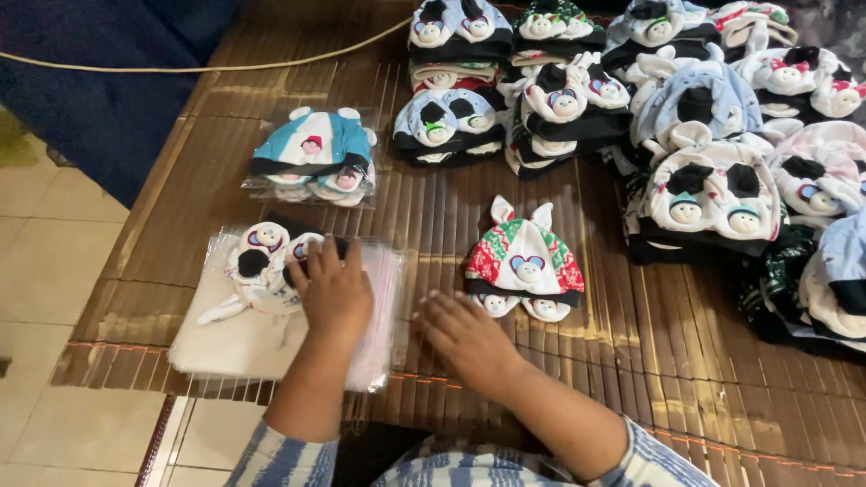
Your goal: Packaging sets of baby hats and booties into clear plastic bags
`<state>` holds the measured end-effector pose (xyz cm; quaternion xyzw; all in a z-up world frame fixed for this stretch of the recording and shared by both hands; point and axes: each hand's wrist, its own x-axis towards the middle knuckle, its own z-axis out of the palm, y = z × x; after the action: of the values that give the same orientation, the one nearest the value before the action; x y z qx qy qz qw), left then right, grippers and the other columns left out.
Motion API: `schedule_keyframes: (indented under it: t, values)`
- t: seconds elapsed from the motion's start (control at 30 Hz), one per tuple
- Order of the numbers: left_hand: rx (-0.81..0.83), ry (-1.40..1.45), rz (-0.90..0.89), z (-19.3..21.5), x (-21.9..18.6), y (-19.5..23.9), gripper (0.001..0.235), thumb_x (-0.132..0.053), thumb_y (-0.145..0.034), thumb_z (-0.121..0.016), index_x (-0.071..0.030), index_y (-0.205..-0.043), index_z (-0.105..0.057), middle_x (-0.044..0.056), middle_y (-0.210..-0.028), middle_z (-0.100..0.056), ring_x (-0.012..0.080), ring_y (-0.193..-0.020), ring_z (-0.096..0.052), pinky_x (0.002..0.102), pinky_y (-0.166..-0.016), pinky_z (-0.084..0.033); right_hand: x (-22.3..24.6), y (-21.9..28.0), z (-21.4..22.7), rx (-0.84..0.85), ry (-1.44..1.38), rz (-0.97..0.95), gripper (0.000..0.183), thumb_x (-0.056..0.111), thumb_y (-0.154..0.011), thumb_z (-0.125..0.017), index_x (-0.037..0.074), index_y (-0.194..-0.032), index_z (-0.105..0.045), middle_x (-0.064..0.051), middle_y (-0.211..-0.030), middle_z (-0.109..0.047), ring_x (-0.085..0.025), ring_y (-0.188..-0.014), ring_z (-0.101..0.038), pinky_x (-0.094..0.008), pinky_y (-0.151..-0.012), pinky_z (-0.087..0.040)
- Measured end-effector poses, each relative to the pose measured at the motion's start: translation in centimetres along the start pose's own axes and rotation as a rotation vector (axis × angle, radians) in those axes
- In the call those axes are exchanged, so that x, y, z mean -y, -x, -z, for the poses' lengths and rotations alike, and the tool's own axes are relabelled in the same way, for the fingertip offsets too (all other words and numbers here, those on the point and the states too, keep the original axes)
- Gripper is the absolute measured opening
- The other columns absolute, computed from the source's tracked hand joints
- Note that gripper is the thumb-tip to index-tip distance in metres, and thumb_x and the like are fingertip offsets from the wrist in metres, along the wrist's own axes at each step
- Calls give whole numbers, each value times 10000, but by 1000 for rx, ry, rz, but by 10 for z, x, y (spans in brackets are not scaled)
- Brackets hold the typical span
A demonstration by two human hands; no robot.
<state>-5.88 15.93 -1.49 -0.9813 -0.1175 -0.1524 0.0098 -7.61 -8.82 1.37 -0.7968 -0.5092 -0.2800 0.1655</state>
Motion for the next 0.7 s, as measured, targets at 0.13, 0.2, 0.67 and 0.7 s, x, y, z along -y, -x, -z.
schedule_keyframes:
  t: [0.13,0.2,0.67,0.7]
  values:
    - [29,-72,43,17,40,-2,550,-389,-979,-529,-358,-1526,-479,160,-1619,-396,394,-1543,-267,661,-1209,-119,22,-15,-29,77,-149,130,345,195,-969,-571,85,-1290,-638,-169,-1415,-603,-345,-1385,-527,-505,-1141,-379]
    - [259,81,22,34,47,-4,606,-420,-1003,-513,-391,-1585,-346,168,-1660,-270,393,-1550,-205,644,-1213,-188,28,-20,-49,124,-171,208,434,235,-990,-559,86,-1398,-561,-143,-1567,-496,-325,-1506,-396,-526,-1194,-301]
    - [-99,63,-207,-14,81,-7,579,-382,-981,-567,-376,-1548,-449,168,-1515,-467,378,-1424,-451,546,-1120,-412,17,-31,-89,3,-171,245,129,242,-954,-602,190,-1020,-701,-15,-1058,-634,-246,-1175,-618,-590,-1117,-390]
    - [-111,77,-218,-15,82,-7,572,-392,-982,-560,-384,-1544,-453,160,-1522,-461,374,-1429,-445,547,-1116,-414,14,-29,-94,-2,-191,271,153,248,-953,-574,189,-1027,-694,-19,-1053,-627,-239,-1169,-617,-573,-1107,-400]
